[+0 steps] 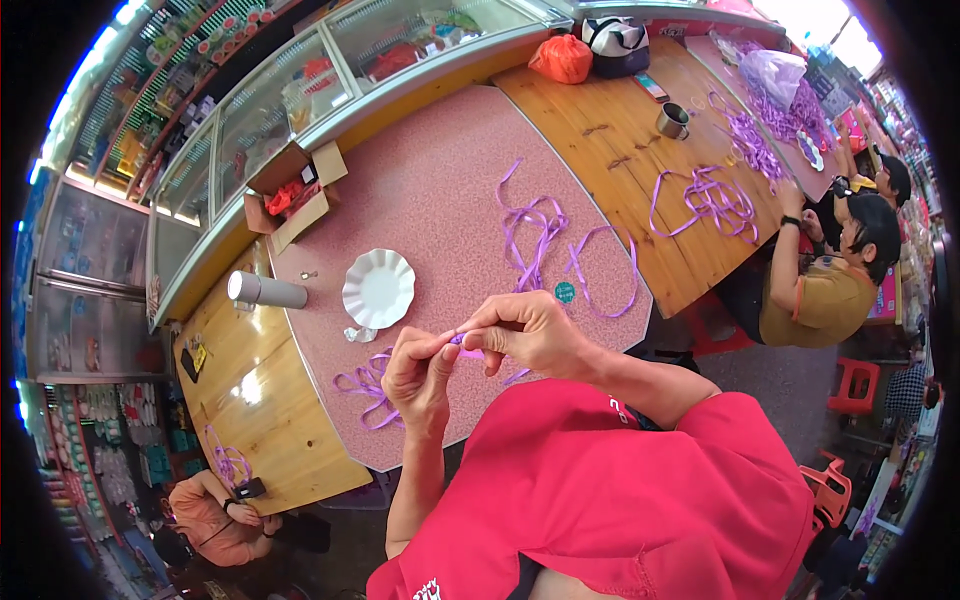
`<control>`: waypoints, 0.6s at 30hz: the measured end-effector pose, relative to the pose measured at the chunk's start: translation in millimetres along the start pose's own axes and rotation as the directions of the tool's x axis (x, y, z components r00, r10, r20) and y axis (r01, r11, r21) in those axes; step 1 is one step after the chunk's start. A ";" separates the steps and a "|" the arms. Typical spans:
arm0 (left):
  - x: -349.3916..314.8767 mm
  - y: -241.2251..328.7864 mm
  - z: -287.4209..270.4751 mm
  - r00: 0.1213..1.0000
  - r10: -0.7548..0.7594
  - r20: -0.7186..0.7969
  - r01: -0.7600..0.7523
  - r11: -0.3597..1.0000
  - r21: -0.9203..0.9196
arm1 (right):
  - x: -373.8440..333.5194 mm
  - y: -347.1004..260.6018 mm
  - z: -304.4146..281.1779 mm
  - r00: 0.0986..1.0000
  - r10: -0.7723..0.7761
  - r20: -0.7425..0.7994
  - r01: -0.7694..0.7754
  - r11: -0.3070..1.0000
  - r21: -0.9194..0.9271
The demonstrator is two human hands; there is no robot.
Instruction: Tying and manipulating purple plastic ribbons to create decorative items at a workstation.
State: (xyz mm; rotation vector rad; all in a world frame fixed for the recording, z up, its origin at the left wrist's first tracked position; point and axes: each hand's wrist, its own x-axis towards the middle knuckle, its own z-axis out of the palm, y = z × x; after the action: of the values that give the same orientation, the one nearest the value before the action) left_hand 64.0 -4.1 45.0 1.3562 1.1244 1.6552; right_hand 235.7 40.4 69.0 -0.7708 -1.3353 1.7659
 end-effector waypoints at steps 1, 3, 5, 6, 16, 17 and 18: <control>-0.2 1.5 -0.6 1.000 -0.001 0.002 0.001 1.000 -0.001 | -0.6 0.1 -0.4 1.000 0.016 0.001 -0.016 1.000 0.009; 0.7 6.7 -2.9 0.992 0.096 0.077 -0.113 0.960 0.255 | -0.8 -5.6 -3.3 0.999 0.041 0.009 -0.041 0.999 -0.008; 7.0 12.0 -3.1 0.979 0.169 0.116 -0.198 0.928 0.315 | -0.7 -13.1 -7.1 0.997 0.069 0.023 -0.068 0.997 -0.026; 9.1 12.8 -3.3 0.958 0.239 0.161 -0.282 0.885 0.370 | -0.2 -16.9 -9.7 0.996 0.076 0.048 -0.071 0.993 -0.097; 8.8 12.3 2.5 0.960 0.256 0.115 -0.280 0.873 0.399 | 4.7 -11.3 -11.1 0.985 0.154 0.077 -0.154 0.988 -0.004; 9.8 10.7 2.8 0.944 0.299 0.138 -0.329 0.847 0.417 | 5.8 -10.6 -11.5 0.985 0.155 0.078 -0.155 0.988 -0.004; 10.2 9.2 2.9 0.926 0.341 0.162 -0.378 0.819 0.433 | 6.9 -9.8 -11.9 0.986 0.145 0.080 -0.145 0.989 -0.003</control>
State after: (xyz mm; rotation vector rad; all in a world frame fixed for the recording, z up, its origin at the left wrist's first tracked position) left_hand 64.8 2.4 57.5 2.0271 1.3284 1.6292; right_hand 244.1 53.6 75.2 -0.8208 -1.3579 1.9310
